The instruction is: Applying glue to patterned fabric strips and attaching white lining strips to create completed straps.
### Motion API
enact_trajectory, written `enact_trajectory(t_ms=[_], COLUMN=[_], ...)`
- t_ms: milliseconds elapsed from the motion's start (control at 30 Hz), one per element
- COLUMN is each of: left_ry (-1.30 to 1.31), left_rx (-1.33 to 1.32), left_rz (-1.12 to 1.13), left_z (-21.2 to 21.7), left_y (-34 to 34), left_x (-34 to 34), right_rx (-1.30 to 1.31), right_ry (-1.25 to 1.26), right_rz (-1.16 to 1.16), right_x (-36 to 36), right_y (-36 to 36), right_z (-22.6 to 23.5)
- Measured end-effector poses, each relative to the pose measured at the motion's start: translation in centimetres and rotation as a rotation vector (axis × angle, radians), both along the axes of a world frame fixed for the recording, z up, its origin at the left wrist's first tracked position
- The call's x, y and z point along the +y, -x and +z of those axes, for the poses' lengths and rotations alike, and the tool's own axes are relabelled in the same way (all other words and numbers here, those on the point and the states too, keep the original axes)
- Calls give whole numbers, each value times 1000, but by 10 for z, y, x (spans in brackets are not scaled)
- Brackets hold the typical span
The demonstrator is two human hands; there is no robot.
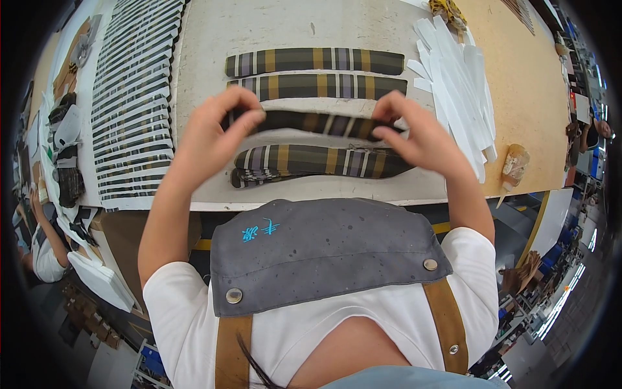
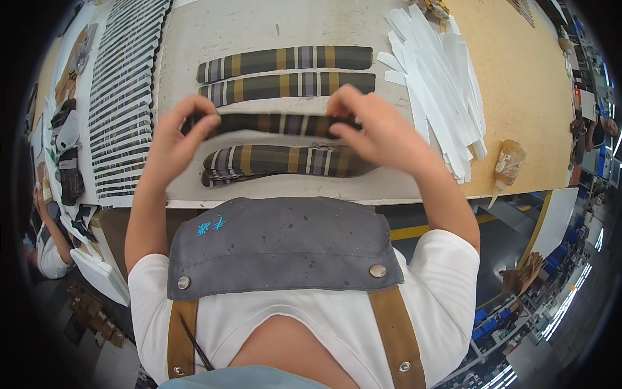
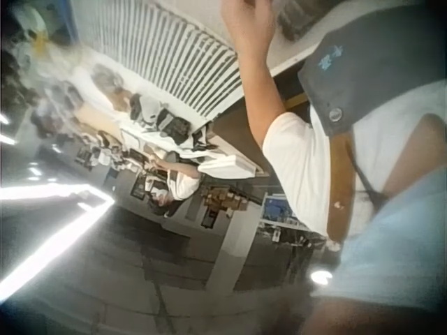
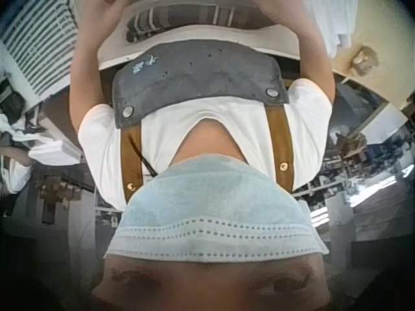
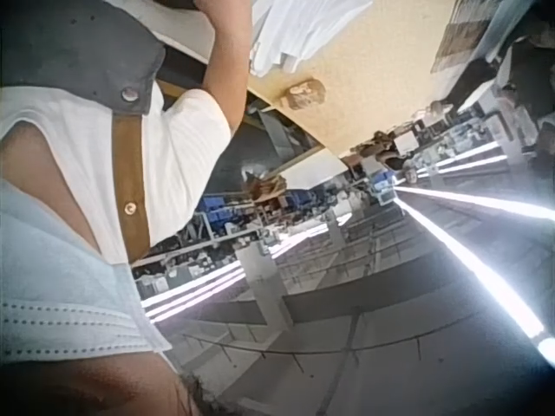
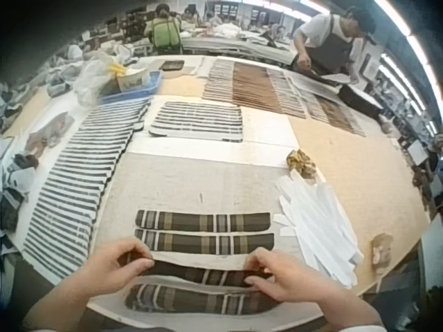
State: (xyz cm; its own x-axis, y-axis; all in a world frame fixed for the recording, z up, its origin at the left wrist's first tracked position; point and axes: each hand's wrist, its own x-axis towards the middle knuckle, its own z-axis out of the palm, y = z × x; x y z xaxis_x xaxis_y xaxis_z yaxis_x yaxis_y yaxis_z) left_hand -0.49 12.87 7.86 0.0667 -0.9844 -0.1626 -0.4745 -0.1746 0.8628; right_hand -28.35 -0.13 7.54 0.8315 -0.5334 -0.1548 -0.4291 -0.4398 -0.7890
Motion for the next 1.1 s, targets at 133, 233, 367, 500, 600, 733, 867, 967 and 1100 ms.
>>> enact_trajectory(t_ms=[133,233,367,500,600,733,867,967,1100], left_ry=[111,156,214,166,151,183,516,421,273], left_rx=[-39,-139,-289,-395,-471,-530,-739,-599,-415], left_rz=[32,66,106,101,100,80,74,-69,-392], left_z=[-16,-32,-54,-59,-60,-63,-69,-34,-10], left_y=[-32,-49,-59,-60,-60,-65,-67,-35,14], left_x=[-34,-62,-89,-104,-106,-103,-97,-75,-19], right_rx=[-137,-161,-171,-29,42,134,118,67,-59], right_ry=[49,-23,0,209,345,498,890,521,255], right_rz=[-146,-275,-363,-372,-351,-364,-332,-265,93], right_x=[-53,-84,-109,-116,-113,-111,-104,-54,15], right_y=[3,-4,-16,-24,-29,-23,-12,-18,-22], right_z=[-11,-21,-41,-53,-53,-54,-47,-10,-8])
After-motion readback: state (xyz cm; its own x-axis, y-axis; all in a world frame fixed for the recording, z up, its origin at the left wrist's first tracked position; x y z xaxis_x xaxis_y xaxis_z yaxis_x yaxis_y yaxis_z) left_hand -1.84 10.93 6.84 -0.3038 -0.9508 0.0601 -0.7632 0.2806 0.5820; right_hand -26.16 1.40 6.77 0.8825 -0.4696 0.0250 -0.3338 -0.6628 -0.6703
